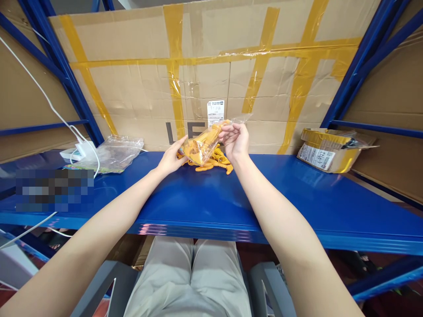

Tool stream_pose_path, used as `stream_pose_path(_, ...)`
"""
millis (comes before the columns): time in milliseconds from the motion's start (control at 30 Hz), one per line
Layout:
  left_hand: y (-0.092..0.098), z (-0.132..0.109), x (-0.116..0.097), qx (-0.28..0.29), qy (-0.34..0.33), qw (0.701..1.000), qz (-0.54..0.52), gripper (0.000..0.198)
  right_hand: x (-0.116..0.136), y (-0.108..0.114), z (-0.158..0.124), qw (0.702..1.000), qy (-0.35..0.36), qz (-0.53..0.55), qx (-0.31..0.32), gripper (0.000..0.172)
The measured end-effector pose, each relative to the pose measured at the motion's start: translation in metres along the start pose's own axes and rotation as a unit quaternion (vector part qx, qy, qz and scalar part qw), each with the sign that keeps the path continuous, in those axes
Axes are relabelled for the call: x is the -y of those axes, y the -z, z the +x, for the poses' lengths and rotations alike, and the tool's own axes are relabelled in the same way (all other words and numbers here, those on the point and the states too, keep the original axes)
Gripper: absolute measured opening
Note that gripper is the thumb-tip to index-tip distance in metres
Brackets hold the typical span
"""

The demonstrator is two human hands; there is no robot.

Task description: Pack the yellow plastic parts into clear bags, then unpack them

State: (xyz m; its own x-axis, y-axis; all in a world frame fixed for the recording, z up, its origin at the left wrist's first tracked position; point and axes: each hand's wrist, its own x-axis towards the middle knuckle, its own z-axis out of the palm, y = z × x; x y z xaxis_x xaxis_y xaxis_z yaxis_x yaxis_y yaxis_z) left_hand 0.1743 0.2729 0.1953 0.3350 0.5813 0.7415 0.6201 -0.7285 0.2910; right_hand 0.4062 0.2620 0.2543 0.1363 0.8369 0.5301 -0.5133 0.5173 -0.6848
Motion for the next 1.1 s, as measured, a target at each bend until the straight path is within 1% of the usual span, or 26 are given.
stream_pose_path(100, -0.001, 0.001, 0.000, -0.007, -0.030, 0.999, -0.021, 0.065, -0.002, 0.003, 0.000, 1.000, -0.018, 0.009, 0.011, 0.037)
stream_pose_path(200, -0.003, 0.001, 0.001, -0.031, -0.022, 0.999, -0.025, 0.059, -0.005, 0.007, 0.000, 0.999, -0.032, 0.006, 0.009, 0.039)
stream_pose_path(333, -0.003, 0.001, 0.000, -0.040, -0.014, 0.999, -0.018, 0.055, -0.010, 0.012, 0.000, 0.998, -0.057, -0.023, -0.007, 0.038)
stream_pose_path(467, -0.003, 0.003, -0.003, -0.045, -0.004, 0.999, 0.003, 0.053, -0.017, 0.014, 0.001, 0.993, -0.088, -0.064, -0.044, 0.030)
stream_pose_path(533, -0.003, 0.004, -0.005, -0.043, 0.018, 0.999, 0.023, 0.051, -0.022, 0.014, 0.001, 0.986, -0.120, -0.086, -0.075, 0.025)
stream_pose_path(600, -0.002, 0.005, -0.008, -0.039, 0.047, 0.997, 0.049, 0.047, -0.028, 0.013, -0.001, 0.979, -0.159, -0.098, -0.086, 0.018)
stream_pose_path(667, 0.000, 0.007, -0.013, -0.029, 0.070, 0.994, 0.078, 0.043, -0.033, 0.012, -0.003, 0.974, -0.193, -0.100, -0.059, 0.013)
stream_pose_path(767, 0.002, 0.008, -0.021, -0.001, 0.077, 0.990, 0.121, 0.037, -0.039, 0.014, -0.008, 0.966, -0.217, -0.140, -0.004, 0.010)
stream_pose_path(833, 0.003, 0.008, -0.027, 0.024, 0.080, 0.985, 0.153, 0.033, -0.040, 0.016, -0.011, 0.953, -0.234, -0.190, 0.022, 0.009)
stream_pose_path(900, 0.002, 0.008, -0.032, 0.046, 0.091, 0.976, 0.191, 0.029, -0.038, 0.019, -0.012, 0.936, -0.273, -0.218, 0.050, 0.011)
stream_pose_path(1000, -0.001, 0.008, -0.035, 0.066, 0.089, 0.965, 0.236, 0.022, -0.034, 0.023, -0.012, 0.916, -0.344, -0.189, 0.085, 0.020)
stream_pose_path(1033, -0.002, 0.008, -0.035, 0.067, 0.079, 0.965, 0.240, 0.022, -0.034, 0.023, -0.011, 0.915, -0.355, -0.168, 0.087, 0.020)
stream_pose_path(1100, -0.004, 0.008, -0.033, 0.059, 0.059, 0.970, 0.227, 0.024, -0.035, 0.024, -0.008, 0.923, -0.353, -0.128, 0.081, 0.015)
